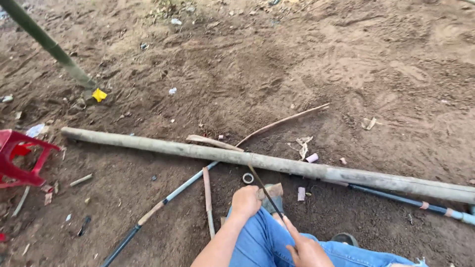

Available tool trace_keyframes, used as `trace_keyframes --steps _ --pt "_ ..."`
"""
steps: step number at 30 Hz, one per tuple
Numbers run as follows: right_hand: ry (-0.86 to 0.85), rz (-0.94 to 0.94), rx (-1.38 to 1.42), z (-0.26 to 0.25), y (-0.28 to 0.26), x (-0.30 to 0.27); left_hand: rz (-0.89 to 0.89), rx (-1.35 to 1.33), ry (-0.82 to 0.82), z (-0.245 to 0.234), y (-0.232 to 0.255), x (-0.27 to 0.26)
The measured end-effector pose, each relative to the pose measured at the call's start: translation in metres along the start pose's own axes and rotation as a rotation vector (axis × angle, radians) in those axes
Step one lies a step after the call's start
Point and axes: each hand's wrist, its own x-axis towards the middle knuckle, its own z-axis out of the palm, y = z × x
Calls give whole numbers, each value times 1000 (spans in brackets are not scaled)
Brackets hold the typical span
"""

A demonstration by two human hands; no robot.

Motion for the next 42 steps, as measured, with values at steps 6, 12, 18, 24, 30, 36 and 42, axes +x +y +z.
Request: trace_keyframes --steps 6,12,18,24,30,36,42 --pt "52 6 -31 3 -7 -24 76 57 6 7 -2 -2" --pt "61 24 -46 -23 -48 -22 54 60 21 5 -2 -8" --pt "9 60 -37 6 -12 -34 51 75 31 4 -4 -3" --pt "36 84 -56 -27 -57 -18 43 92 30 6 -3 -3" --pt "23 76 -38 14 -7 -26 -34 95 -5 -7 0 -1" --pt "25 99 -50 -14 -43 -23 61 93 26 3 -3 -4" --pt "38 57 -49 3 -17 -22 -64 32 84 -2 -5 -7"
